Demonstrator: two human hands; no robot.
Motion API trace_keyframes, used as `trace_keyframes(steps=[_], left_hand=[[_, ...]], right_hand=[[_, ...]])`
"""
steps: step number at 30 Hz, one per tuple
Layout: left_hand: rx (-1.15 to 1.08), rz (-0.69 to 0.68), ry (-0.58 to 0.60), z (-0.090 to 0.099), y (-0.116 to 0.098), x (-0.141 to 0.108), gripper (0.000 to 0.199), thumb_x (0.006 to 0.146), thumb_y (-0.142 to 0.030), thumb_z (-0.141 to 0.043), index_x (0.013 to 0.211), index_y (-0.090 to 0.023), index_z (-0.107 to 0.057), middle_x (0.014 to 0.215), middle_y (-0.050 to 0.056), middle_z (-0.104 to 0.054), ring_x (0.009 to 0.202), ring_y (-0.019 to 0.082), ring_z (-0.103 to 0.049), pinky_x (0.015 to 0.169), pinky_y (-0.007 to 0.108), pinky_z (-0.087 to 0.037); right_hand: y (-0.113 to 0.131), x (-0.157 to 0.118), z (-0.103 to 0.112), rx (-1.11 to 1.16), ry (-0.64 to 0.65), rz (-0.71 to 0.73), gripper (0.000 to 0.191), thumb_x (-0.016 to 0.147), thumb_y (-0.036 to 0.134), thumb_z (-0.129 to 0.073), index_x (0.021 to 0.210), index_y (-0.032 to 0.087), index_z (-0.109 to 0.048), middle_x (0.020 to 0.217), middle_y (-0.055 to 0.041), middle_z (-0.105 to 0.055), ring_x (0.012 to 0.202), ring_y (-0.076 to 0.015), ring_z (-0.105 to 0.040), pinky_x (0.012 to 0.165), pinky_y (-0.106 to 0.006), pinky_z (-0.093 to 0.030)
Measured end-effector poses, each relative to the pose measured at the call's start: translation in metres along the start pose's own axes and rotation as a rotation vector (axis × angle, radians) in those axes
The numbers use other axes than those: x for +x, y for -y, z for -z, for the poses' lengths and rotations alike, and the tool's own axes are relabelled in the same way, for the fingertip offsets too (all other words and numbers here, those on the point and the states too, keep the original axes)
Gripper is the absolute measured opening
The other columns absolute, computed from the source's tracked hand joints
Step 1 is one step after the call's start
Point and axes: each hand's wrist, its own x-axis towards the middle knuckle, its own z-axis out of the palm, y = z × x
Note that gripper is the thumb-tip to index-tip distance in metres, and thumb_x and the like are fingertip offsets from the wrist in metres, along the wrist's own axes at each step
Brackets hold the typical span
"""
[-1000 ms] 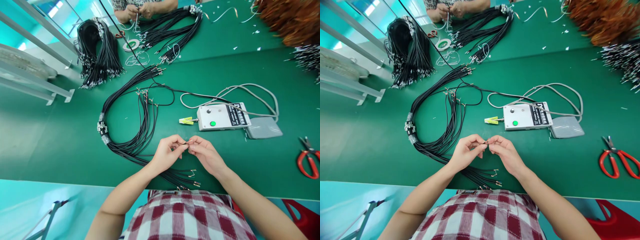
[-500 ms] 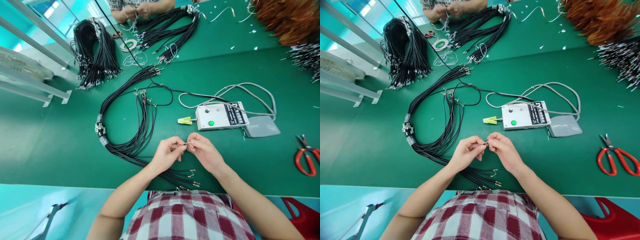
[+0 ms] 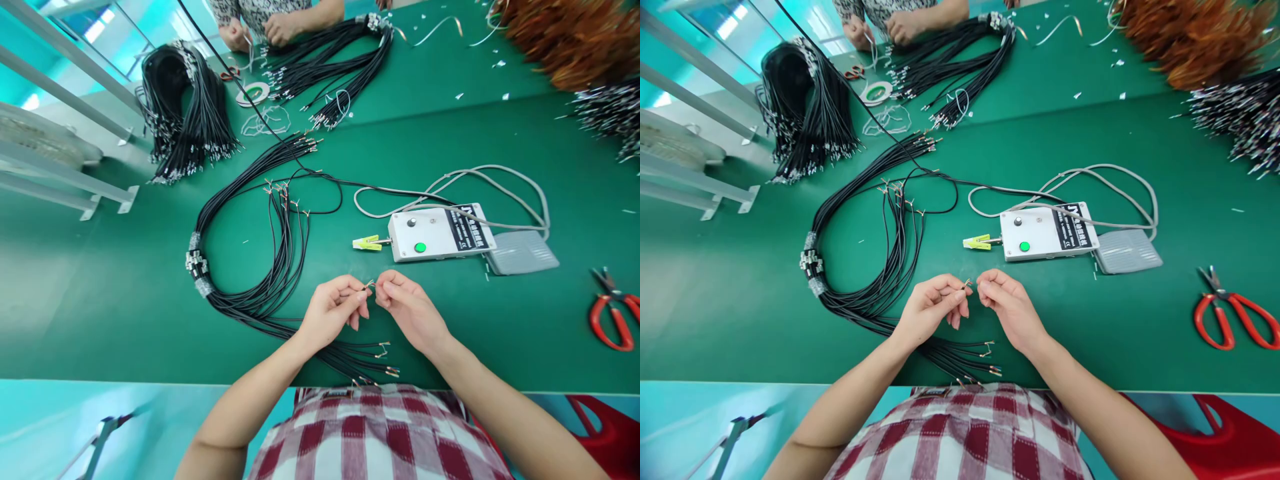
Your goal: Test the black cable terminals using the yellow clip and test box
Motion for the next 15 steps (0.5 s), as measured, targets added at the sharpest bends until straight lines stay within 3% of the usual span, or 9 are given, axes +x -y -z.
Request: trace_keyframes(steps=[7, 15], left_hand=[[0.042, -0.012, -0.021, -0.003, 0.002, -0.002, 0.033, 0.087, -0.045, -0.068, 0.083, -0.013, -0.060, 0.062, 0.001, -0.065, 0.043, 0.007, -0.052, 0.045, 0.019, -0.041], [0.041, -0.006, -0.007, -0.002, 0.002, -0.002, 0.035, 0.088, -0.048, -0.065, 0.086, -0.014, -0.061, 0.064, 0.001, -0.065, 0.044, 0.007, -0.052, 0.045, 0.020, -0.041]], right_hand=[[-0.003, 0.000, -0.007, -0.112, -0.033, 0.146, 0.019, 0.077, 0.039, -0.079, 0.083, 0.023, -0.070, 0.072, 0.0031, -0.057, 0.064, -0.0113, -0.044, 0.064, -0.028, -0.036], [-0.010, 0.003, -0.005, -0.187, -0.068, 0.151, 0.018, 0.079, 0.040, -0.076, 0.083, 0.024, -0.071, 0.077, 0.0003, -0.064, 0.064, -0.0127, -0.047, 0.064, -0.029, -0.041]])
